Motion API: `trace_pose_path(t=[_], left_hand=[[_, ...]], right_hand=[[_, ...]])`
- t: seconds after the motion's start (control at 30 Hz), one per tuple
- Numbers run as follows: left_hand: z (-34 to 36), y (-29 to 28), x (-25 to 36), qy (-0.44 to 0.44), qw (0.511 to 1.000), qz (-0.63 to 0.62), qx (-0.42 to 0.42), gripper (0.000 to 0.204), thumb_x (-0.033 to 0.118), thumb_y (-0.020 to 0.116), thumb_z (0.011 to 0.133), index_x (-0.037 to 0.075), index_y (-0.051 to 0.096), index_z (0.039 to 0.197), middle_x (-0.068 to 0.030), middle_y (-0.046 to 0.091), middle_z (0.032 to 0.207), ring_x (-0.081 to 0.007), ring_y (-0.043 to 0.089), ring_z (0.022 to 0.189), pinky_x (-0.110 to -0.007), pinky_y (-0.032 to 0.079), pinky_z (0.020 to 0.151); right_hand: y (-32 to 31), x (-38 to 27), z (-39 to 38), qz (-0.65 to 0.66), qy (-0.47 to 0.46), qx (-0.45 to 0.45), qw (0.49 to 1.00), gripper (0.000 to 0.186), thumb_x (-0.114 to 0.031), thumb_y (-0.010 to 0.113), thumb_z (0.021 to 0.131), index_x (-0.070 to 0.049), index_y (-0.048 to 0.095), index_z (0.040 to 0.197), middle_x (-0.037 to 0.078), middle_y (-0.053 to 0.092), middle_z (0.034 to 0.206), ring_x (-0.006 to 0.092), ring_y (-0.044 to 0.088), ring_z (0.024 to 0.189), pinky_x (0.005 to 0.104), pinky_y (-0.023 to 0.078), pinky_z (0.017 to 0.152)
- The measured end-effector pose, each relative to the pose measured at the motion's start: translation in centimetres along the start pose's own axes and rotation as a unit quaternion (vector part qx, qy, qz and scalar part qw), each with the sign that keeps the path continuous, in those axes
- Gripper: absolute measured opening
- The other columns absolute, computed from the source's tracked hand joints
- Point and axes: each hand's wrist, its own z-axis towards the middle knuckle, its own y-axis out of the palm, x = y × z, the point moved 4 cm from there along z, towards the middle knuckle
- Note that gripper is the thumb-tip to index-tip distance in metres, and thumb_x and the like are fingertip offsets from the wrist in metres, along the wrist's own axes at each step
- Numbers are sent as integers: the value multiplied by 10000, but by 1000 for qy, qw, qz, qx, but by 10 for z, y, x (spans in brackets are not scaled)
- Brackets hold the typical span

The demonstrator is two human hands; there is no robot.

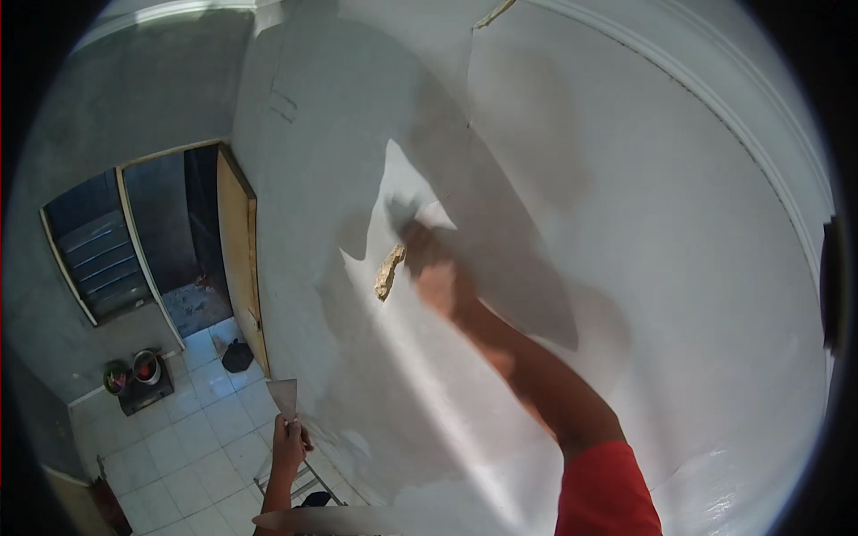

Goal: Scraping and sanding a damaged section of a wall to prepare it for repair.

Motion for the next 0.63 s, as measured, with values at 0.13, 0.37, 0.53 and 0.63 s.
trace_pose_path(t=[0.13,0.37,0.53,0.63], left_hand=[[-10,0,6,-27,1000,11,-13,205,232,482,1077,95,510,1227,-14,531,661,-82,443,477,-274,375,409],[-5,-2,-8,-64,997,28,22,216,242,523,1054,72,493,1183,-22,546,674,-82,448,481,-267,349,402],[-6,5,-3,-22,1000,0,21,188,243,528,1055,78,464,1116,-38,556,694,-87,465,476,-269,368,389],[-9,-4,1,29,999,-28,34,196,255,529,1060,80,459,1115,-51,558,698,-90,468,473,-272,374,391]], right_hand=[[-4,20,15,-108,-34,19,993,516,-164,512,950,121,523,1380,226,615,1383,329,522,1374,425,361,1199],[-62,159,75,-166,93,110,976,519,-142,489,965,105,482,1421,276,558,1424,329,588,1277,381,406,1152],[5,16,7,9,-86,-7,996,573,-232,504,972,121,492,1423,228,609,1377,270,581,1291,375,432,1128],[38,51,33,-151,34,73,985,619,-261,526,964,127,467,1443,226,580,1429,291,563,1323,388,410,1152]])
